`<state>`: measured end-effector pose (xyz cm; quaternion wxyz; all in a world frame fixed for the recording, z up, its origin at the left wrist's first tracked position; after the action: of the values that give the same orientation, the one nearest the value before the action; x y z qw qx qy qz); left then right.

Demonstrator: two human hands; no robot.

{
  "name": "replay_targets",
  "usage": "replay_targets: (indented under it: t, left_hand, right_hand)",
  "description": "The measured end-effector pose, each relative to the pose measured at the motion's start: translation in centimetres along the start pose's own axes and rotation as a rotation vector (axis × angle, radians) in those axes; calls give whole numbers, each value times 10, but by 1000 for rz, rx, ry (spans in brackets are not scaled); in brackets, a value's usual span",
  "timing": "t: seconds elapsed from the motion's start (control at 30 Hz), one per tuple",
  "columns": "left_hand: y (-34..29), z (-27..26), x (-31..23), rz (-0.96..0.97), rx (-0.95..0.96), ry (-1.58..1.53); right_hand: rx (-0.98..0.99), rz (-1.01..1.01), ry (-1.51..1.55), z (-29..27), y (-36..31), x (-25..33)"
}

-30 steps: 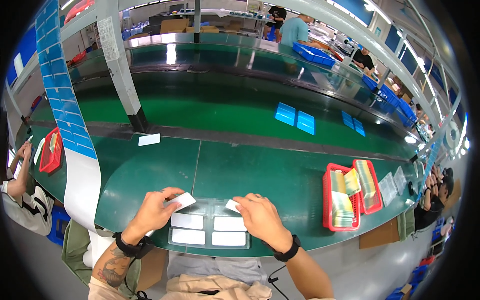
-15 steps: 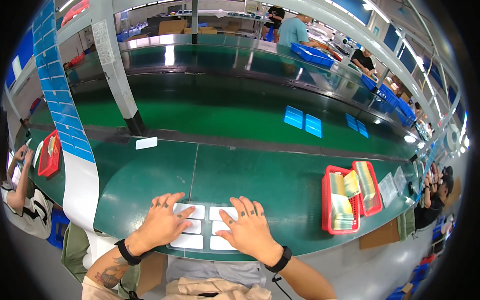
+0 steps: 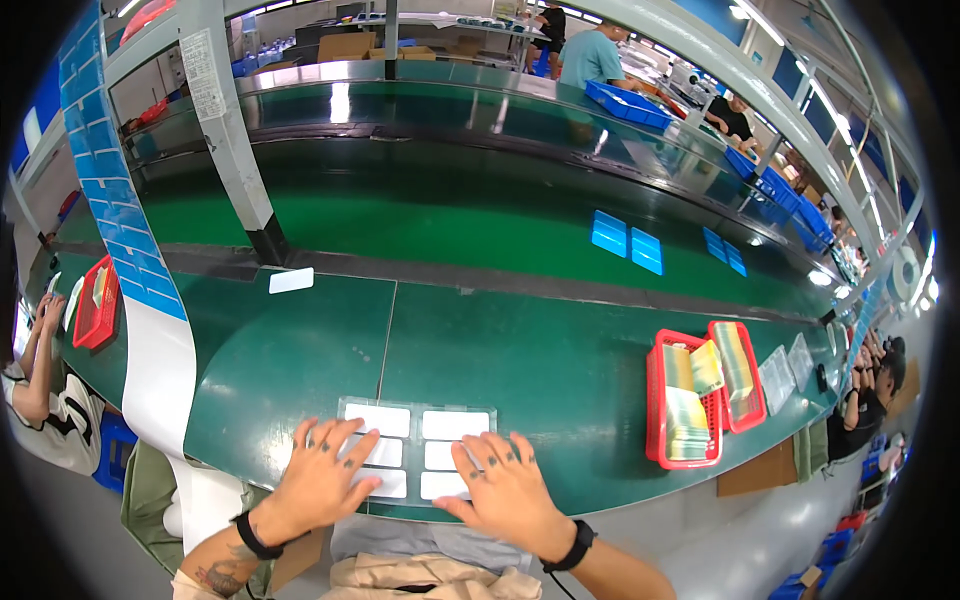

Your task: Applying blue protective adhesive films to white rectangular electronic components on an assembly line conveyor.

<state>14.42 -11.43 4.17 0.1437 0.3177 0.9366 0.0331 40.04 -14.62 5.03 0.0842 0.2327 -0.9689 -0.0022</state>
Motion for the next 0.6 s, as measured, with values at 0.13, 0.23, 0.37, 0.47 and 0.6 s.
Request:
replay_targets:
  t: [0.13,0.23,0.37,0.47,0.6]
  left_hand:
    - [-19,10,-18,13,14,34]
    - [-16,19,-18,51,-5,32]
    - [-19,17,-11,49,22,-32]
    - [-19,17,-12,59,22,26]
    - [-14,19,-10,26,8,-64]
  right_hand:
    - [-56,-33,12,14,-19,21]
    - [-94,-16,51,17,-21,15]
    - [-93,5,163,18,-27,7]
    - [-78,7,110,14,-23,10]
    - [-41,42,116,14,-16,14]
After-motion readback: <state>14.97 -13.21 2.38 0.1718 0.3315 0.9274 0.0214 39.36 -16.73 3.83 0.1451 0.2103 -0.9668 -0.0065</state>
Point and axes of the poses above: each hand's wrist, its own y-axis towards the middle knuckle, its own z-axis out of the palm, x = y × z, the point moved 2 cm from there along y, towards the middle knuckle, and after that the axes turned 1 degree about -z, right-handed, at the moved point
